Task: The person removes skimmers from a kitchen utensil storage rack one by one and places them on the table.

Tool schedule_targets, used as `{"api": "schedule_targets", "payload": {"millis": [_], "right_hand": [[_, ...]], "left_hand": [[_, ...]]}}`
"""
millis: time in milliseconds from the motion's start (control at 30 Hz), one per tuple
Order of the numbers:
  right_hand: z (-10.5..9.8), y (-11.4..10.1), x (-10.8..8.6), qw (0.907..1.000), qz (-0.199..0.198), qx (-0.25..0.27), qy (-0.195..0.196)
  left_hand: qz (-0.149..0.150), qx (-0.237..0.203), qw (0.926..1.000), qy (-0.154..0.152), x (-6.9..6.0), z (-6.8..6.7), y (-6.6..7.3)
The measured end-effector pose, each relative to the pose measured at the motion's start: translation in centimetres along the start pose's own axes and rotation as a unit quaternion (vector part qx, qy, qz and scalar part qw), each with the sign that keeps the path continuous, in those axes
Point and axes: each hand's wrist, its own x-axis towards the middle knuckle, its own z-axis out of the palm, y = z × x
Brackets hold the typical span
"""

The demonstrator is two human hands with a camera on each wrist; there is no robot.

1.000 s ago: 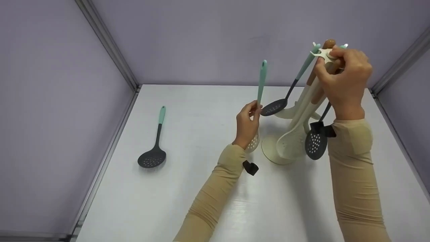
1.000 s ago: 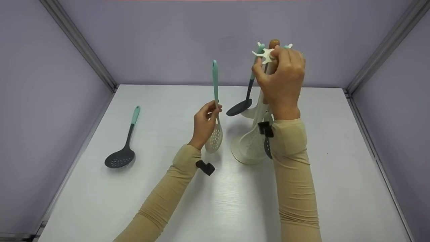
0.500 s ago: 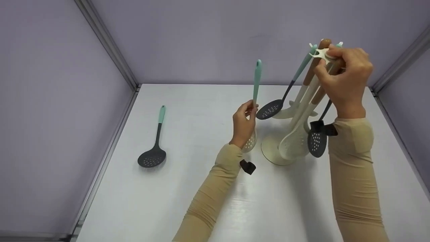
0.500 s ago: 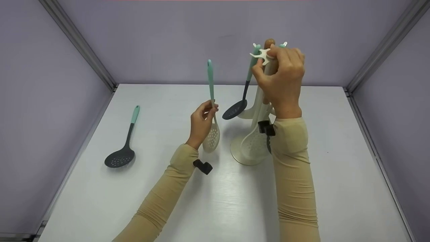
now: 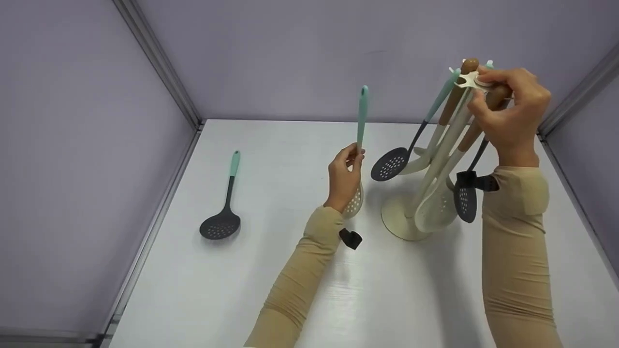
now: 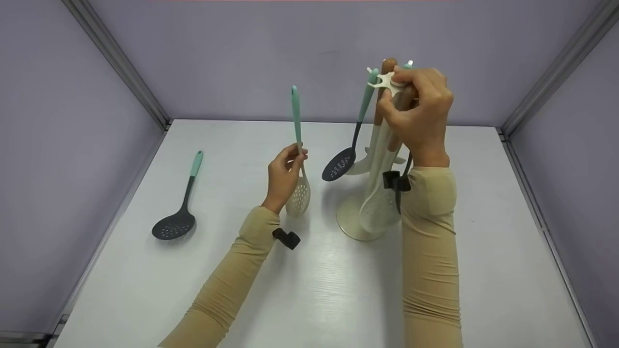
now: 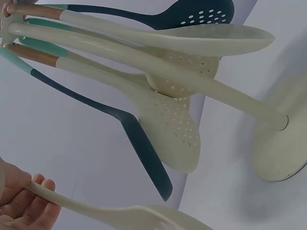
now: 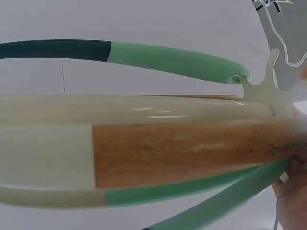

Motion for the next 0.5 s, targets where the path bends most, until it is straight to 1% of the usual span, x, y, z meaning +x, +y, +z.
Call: {"api": "schedule_targets", "payload": {"millis": [67, 133, 233, 300, 400, 500], "right_hand": [[-0.21, 0.19, 0.12, 0.9999, 0.006, 0.015, -0.006], [-0.43, 0.18, 0.3, 0.9989, 0.016, 0.042, -0.011], [-0.69, -0.14, 0.49, 0.9955, 0.026, 0.088, -0.021], [-0.75, -0.31, 0.51, 0.994, 0.027, 0.103, -0.023], [-0.71, -0.29, 0.51, 0.9954, 0.019, 0.09, -0.026], [-0.66, -0.23, 0.62, 0.9985, 0.007, 0.046, -0.029]], "left_hand": [[-0.002, 0.001, 1.0, 0.0, -0.01, -0.09, -0.09], [-0.003, 0.003, 1.0, 0.0, 0.0, -0.19, -0.17], [-0.003, 0.005, 1.0, 0.003, 0.07, -0.32, -0.25], [-0.001, 0.008, 1.0, 0.003, 0.14, -0.39, -0.3], [0.002, 0.009, 1.0, 0.002, 0.25, -0.46, -0.42], [0.002, 0.012, 0.9999, 0.0, 0.3, -0.55, -0.61]]}}
